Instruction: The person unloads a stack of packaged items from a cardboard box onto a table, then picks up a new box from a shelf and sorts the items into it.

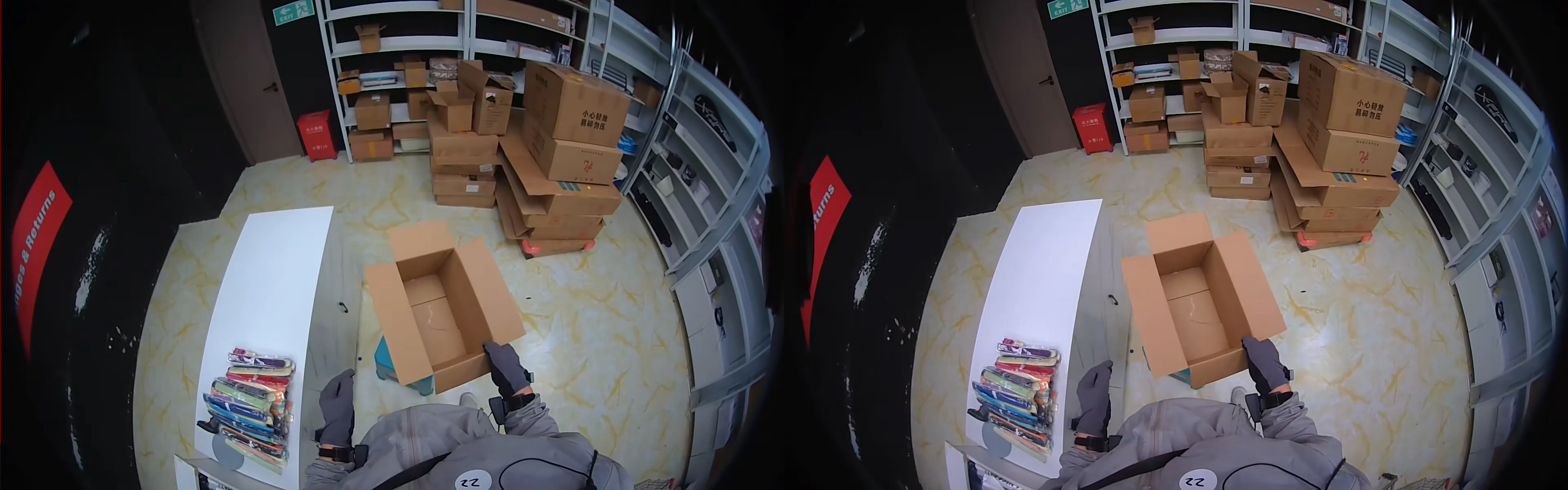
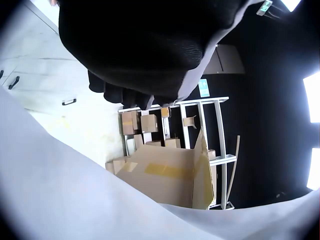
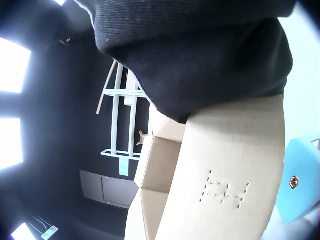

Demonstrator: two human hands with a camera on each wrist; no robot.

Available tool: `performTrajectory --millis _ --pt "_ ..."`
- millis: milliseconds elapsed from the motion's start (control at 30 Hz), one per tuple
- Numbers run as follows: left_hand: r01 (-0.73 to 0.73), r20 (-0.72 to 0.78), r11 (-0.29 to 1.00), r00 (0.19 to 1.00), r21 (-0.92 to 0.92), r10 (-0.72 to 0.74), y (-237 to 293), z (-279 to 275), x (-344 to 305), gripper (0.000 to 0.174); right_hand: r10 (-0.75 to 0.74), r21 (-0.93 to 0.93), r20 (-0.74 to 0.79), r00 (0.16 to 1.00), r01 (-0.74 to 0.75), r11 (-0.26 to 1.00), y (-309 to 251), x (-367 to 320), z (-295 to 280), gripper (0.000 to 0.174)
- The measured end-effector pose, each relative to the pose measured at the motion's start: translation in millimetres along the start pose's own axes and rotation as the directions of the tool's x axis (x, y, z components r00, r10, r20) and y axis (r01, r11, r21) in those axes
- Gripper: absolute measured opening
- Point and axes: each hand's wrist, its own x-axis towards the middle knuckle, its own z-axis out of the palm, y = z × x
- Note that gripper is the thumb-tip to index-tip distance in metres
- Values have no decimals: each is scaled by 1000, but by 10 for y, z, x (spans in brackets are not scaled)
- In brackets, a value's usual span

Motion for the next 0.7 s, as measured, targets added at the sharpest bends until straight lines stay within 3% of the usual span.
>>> performTrajectory --millis 133,233,267,333,367,400,467,500,600,633,700 --pt "-15 1 1000 1000 21 15 -99 772 -122 30 37 188 -4 999 -36 982 569 152 -301 33" --pt "160 77 978 986 -136 -151 89 1393 -179 31 -140 -77 17 990 141 987 914 127 -719 34" --pt "166 79 978 984 -125 -157 168 1557 -159 31 -132 -69 22 991 133 989 993 137 -771 34" --pt "259 231 883 957 -391 -178 471 2044 -126 45 19 116 32 999 -23 993 1137 269 -983 41" --pt "259 232 880 956 -398 -177 582 2227 -102 45 89 200 45 995 -96 975 1205 355 -1114 47" --pt "276 344 845 932 -459 -117 681 2385 -78 48 85 191 43 995 -92 977 1217 423 -1228 47" --pt "325 532 763 846 -559 30 859 2671 -45 58 232 334 20 972 -225 915 1117 516 -1387 45" --pt "324 530 761 847 -562 31 972 2814 -40 58 306 406 18 952 -286 868 1095 570 -1443 45" --pt "204 589 934 808 -294 9 1273 3192 0 71 280 399 -6 960 -254 881 1107 781 -1542 51" --pt "201 592 935 806 -291 11 1294 3275 46 71 270 398 -20 963 -240 886 1110 865 -1551 54" --pt "48 614 998 790 -45 -11 1305 3432 149 79 294 411 -16 956 -262 873 1169 1032 -1525 55"
